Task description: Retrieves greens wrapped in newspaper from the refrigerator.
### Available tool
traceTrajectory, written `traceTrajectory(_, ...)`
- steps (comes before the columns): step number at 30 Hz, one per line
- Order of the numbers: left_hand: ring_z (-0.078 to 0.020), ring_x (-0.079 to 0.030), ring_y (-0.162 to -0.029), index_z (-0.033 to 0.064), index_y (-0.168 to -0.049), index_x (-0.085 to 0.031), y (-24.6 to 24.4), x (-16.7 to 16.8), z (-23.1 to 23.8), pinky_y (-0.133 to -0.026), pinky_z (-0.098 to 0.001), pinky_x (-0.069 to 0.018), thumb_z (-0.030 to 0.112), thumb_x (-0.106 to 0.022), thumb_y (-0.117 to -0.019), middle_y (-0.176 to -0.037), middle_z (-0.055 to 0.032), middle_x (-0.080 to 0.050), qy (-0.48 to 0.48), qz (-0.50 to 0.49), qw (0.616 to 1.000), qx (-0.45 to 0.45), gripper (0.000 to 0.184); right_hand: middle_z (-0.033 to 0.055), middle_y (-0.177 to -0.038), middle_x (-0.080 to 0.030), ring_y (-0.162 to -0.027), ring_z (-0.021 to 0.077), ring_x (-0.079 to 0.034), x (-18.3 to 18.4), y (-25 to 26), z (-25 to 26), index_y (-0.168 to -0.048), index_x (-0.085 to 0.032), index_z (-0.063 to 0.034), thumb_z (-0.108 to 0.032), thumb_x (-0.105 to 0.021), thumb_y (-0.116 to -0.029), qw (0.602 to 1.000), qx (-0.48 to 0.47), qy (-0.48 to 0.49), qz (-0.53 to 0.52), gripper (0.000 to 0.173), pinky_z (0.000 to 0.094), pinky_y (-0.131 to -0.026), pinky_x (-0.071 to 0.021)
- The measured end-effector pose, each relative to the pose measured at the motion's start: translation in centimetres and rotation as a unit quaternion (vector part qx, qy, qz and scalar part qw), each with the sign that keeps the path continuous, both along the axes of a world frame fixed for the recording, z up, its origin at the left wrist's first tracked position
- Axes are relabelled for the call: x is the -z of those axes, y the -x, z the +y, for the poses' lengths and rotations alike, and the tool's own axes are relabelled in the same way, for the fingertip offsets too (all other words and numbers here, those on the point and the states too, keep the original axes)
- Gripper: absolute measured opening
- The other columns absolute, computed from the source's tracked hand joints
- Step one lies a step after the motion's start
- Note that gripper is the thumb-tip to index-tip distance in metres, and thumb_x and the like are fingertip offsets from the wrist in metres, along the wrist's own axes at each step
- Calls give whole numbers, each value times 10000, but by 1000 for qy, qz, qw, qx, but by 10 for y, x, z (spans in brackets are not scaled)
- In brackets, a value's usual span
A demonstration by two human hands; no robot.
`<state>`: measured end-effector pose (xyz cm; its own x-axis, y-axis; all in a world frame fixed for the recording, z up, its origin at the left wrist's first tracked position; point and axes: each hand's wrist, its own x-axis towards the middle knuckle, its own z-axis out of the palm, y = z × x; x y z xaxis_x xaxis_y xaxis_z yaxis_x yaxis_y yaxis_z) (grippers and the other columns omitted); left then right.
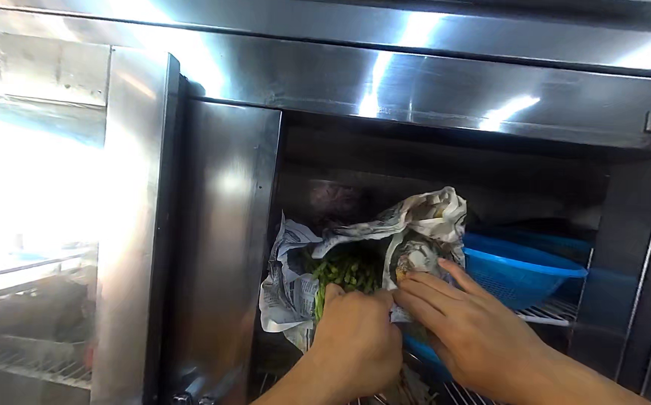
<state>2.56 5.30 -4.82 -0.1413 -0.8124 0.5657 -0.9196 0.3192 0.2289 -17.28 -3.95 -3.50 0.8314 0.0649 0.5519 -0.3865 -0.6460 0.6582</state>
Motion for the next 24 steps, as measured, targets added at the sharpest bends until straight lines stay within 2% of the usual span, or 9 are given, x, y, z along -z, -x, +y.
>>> traceTrajectory(3,-223,-711,-910,161,-1141,-710,6,32,-1,-991,-599,-466,383,-580,-964,-874,14,-736,224,-85,968,-69,313,-7,-973,-696,-1028,214,-694,-3,-8,-14,-1061,-689,-199,-130,-612,-857,999,17,-29,21,229,645,-1122,-417)
traceTrajectory(7,-259,-591,-1268,298,-1191,-699,-10,80,23,-1078,-601,-368,455,-652,-934,-1355,30,-675,413,-94,892,-155,305,31,-858,-666,-910,265,-686,-5,-12,-16,-923,-706,-156,-46,-680,-788,996,24,-63,55,177,613,-1025,-493)
traceTrajectory(9,-296,-529,-1287,263,-1206,-672,-27,108,27,-1082,-542,-352,485,-702,-882,-1367,-62,-625,430,-24,885,-179,394,30,-853,-641,-910,271,-661,0,-11,-19,-884,-691,-159,-24,-673,-770,997,13,-54,49,177,605,-1013,-490)
traceTrajectory(12,-388,-423,-1406,5,-1352,-521,-40,135,25,-1076,-462,-454,392,-836,-800,-1494,-341,-413,378,205,894,-125,743,40,-865,-625,-932,285,-650,12,-13,-25,-830,-659,-159,-3,-642,-773,999,-12,-45,19,167,633,-1051,-462)
traceTrajectory(14,-333,-427,-1421,-59,-1447,-387,-34,136,22,-960,-429,-559,314,-886,-754,-1582,-342,-274,349,382,854,-51,932,34,-862,-617,-937,278,-642,18,-14,-28,-810,-653,-161,8,-621,-750,997,-35,-65,-16,182,623,-1060,-455)
traceTrajectory(16,-307,-423,-1442,-29,-1520,-285,-21,123,17,-980,-467,-571,275,-906,-745,-1628,-272,-231,345,481,806,27,1039,18,-860,-616,-942,256,-641,23,-15,-31,-791,-651,-168,12,-607,-731,993,-55,-90,-58,195,597,-1057,-474)
traceTrajectory(20,-277,-505,-1378,-49,-1516,-287,-5,69,3,-1041,-439,-544,255,-874,-719,-1532,-234,-417,371,478,792,81,1036,7,-843,-614,-935,237,-627,33,-17,-36,-758,-646,-155,7,-579,-748,981,-102,-124,-112,176,506,-957,-524)
traceTrajectory(22,-221,-638,-1227,2,-1485,-328,-7,43,-10,-999,-402,-585,256,-839,-728,-1338,-125,-635,361,428,824,88,949,6,-856,-619,-952,237,-622,34,-16,-34,-766,-647,-158,-19,-570,-755,979,-105,-127,-116,159,471,-923,-534)
traceTrajectory(24,-141,-702,-1028,114,-1503,-337,-13,21,-19,-859,-352,-624,231,-802,-723,-1097,18,-721,325,389,859,67,915,10,-922,-640,-1003,233,-628,35,-14,-33,-811,-667,-166,-64,-568,-768,978,-107,-122,-131,148,479,-965,-528)
